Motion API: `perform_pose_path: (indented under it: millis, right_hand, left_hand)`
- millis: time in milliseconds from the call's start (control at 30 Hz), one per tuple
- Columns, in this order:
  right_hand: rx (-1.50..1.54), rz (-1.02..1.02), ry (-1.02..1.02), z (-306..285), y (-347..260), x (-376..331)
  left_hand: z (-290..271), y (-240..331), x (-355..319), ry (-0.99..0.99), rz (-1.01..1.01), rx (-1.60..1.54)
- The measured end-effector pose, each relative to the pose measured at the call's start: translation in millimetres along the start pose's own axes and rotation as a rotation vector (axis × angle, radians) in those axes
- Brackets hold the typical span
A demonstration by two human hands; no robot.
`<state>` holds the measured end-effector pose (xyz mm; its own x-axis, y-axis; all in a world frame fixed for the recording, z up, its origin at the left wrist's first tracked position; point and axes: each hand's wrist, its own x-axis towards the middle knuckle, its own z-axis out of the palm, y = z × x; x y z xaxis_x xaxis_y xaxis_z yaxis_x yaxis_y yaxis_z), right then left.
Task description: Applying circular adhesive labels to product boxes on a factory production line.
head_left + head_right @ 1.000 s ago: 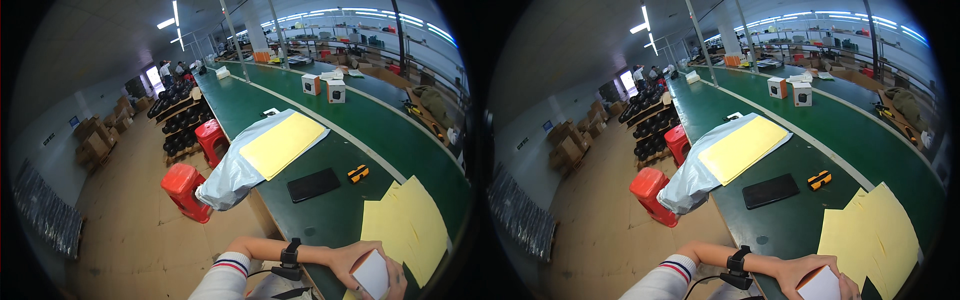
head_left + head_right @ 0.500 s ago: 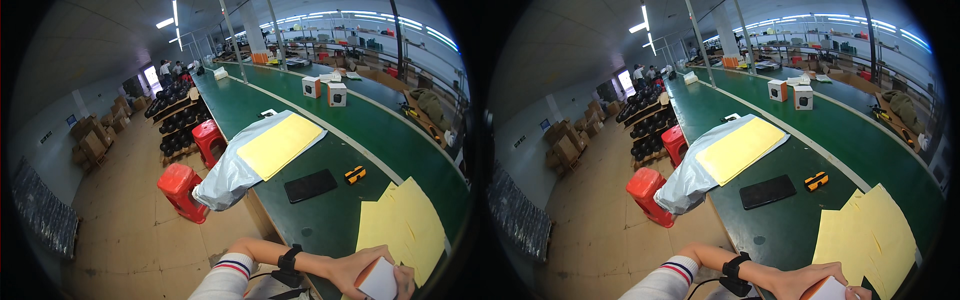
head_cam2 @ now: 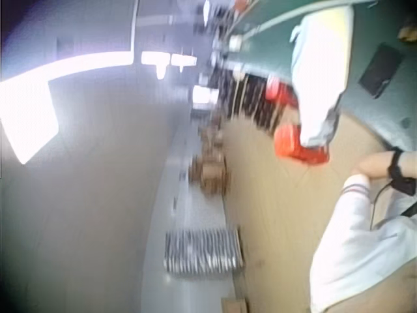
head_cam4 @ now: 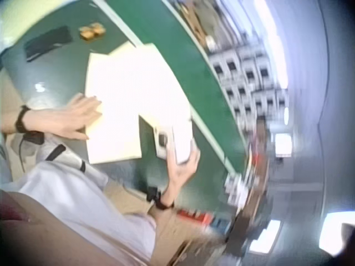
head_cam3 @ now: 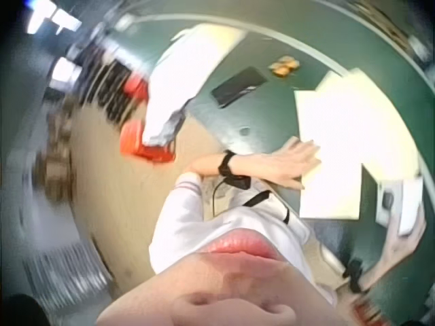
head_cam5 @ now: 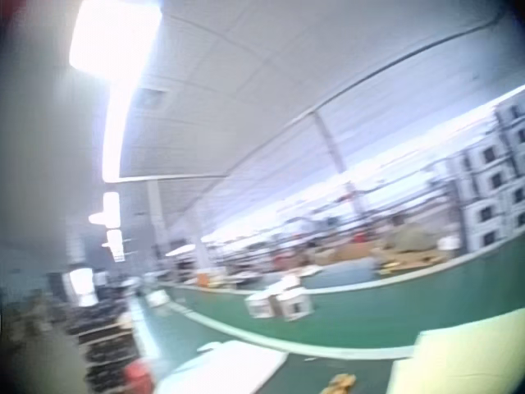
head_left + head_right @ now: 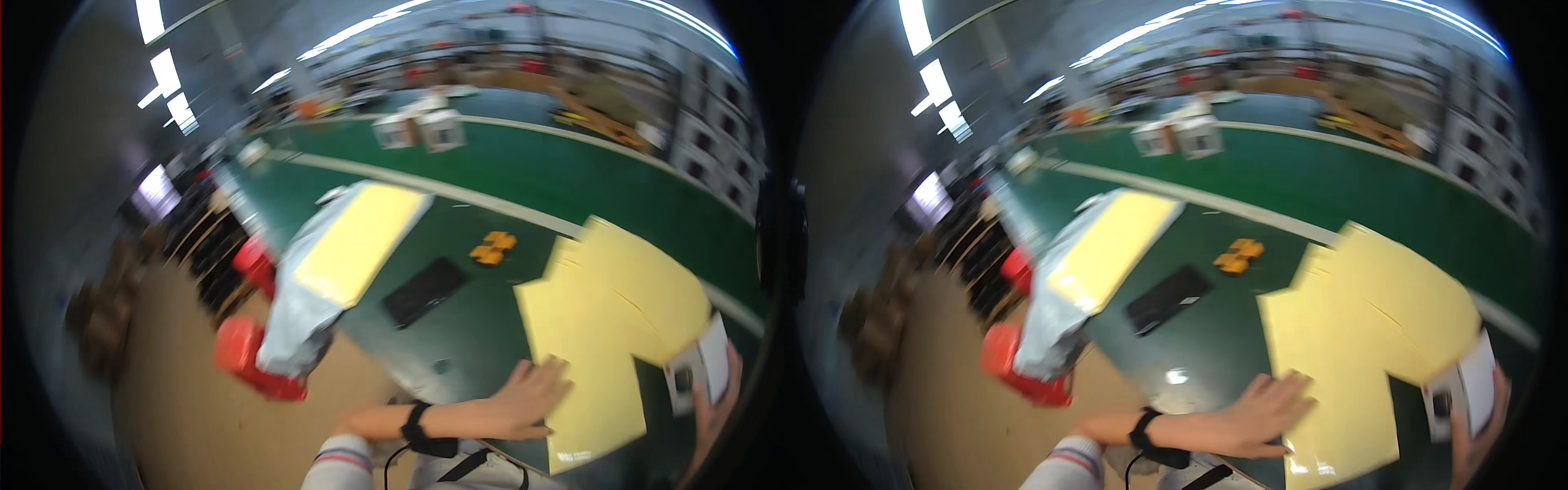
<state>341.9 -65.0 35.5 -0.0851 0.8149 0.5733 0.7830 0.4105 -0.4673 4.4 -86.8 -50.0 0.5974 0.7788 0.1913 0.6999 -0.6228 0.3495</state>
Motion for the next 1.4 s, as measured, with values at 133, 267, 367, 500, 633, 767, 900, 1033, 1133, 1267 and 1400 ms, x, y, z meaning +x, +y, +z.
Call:
perform_pose_path:
  millis: [133,267,367,500,633,767,900,1033,1133,1267,1400]
  right_hand:
    - [-0.035,0.198,0.218,-23,41,-23]
    - [-0.207,0.296,0.222,-41,54,-38]
    - [-0.222,0.304,0.245,-47,48,-57]
    - [-0.276,0.318,0.227,-63,79,-76]
    - [-0.435,0.242,0.222,-120,180,-74]
    - [-1.0,1.027,0.107,-189,265,-55]
    - [-0.49,0.58,0.54,-210,226,-6]
    - [-0.284,-0.14,0.513,-177,72,30]
    - [0.151,-0.571,0.552,-161,-45,28]
    - [0.3,-0.82,0.381,-117,-104,45]
    - [0.326,-0.815,0.201,-68,-117,71]
  left_hand:
    - [-16,1,21,-0.11,0.04,-0.015]
    - [-27,14,36,-0.139,0.029,0.134]
    - [-28,21,31,-0.204,-0.031,0.024]
    - [-27,21,28,-0.18,-0.037,0.081]
    - [-26,23,28,-0.205,-0.071,0.082]
    - [-26,24,25,-0.217,-0.078,0.092]
    - [-28,23,22,-0.182,-0.085,0.061]
    - [-29,26,25,-0.159,-0.068,0.054]
    - [-27,25,28,-0.168,-0.067,0.097]
    - [-17,10,20,-0.068,-0.01,0.111]
    - [6,-7,8,-0.083,-0.044,0.107]
